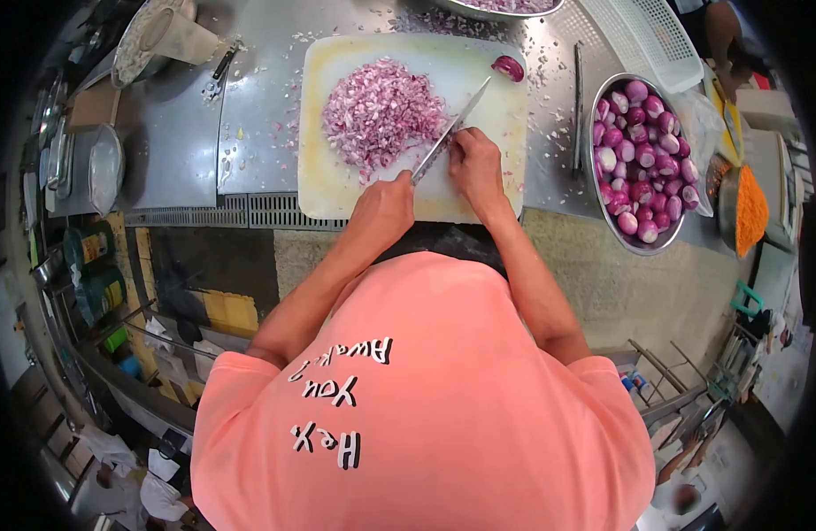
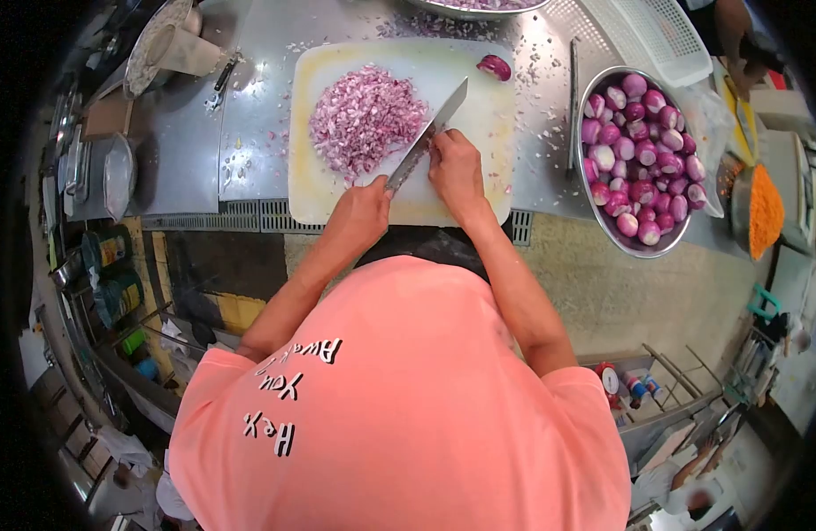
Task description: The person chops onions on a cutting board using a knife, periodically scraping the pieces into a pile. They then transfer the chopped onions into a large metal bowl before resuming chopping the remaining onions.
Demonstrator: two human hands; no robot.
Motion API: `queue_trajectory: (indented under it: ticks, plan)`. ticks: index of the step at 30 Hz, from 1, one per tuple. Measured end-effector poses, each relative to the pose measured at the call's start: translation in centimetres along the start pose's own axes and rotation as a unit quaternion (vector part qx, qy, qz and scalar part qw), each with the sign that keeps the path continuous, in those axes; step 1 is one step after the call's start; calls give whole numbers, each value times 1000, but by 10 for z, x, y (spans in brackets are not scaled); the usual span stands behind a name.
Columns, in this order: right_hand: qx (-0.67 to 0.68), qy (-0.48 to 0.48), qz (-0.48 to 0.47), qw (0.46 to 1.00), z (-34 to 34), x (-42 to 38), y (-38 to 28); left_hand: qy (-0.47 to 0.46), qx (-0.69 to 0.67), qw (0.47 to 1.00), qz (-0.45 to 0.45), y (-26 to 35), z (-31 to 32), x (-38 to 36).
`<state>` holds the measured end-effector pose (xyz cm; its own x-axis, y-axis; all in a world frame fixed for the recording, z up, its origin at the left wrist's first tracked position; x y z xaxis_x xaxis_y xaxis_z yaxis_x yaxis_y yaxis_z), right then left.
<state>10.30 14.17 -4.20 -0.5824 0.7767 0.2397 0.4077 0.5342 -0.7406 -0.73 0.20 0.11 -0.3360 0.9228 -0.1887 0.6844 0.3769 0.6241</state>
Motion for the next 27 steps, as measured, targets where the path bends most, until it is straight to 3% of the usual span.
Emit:
queue_trajectory:
  ticks: [16, 19, 21, 23, 27]
  plan:
    - [1, 2, 9, 1000, -12, -2, 9, -7, -19, 1000, 11, 0, 3, 5]
    - [-6, 37, -32, 999, -29, 5, 15, -19, -36, 999, -3, 9, -4, -1]
    - [-8, 93, 20, 995, -50, 12, 26, -35, -49, 998, -15, 12, -1, -6]
    - [-23, 120, 6, 993, -67, 20, 35, -85, -62, 994, -8, 12, 12, -12]
    - [-66, 156, -18, 985, -89, 46, 44, -76, -94, 992, -24, -22, 12, 0]
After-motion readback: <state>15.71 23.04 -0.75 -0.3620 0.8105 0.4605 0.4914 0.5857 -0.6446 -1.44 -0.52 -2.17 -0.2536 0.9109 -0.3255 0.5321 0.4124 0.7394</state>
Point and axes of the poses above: each hand's wrist, its own x-axis towards the middle knuckle, its own z-axis out of the palm, y = z × x, the point moved 4 cm from there along x, towards the middle knuckle, and after that the axes turned 3 degrees about x, right-handed, at the moved point
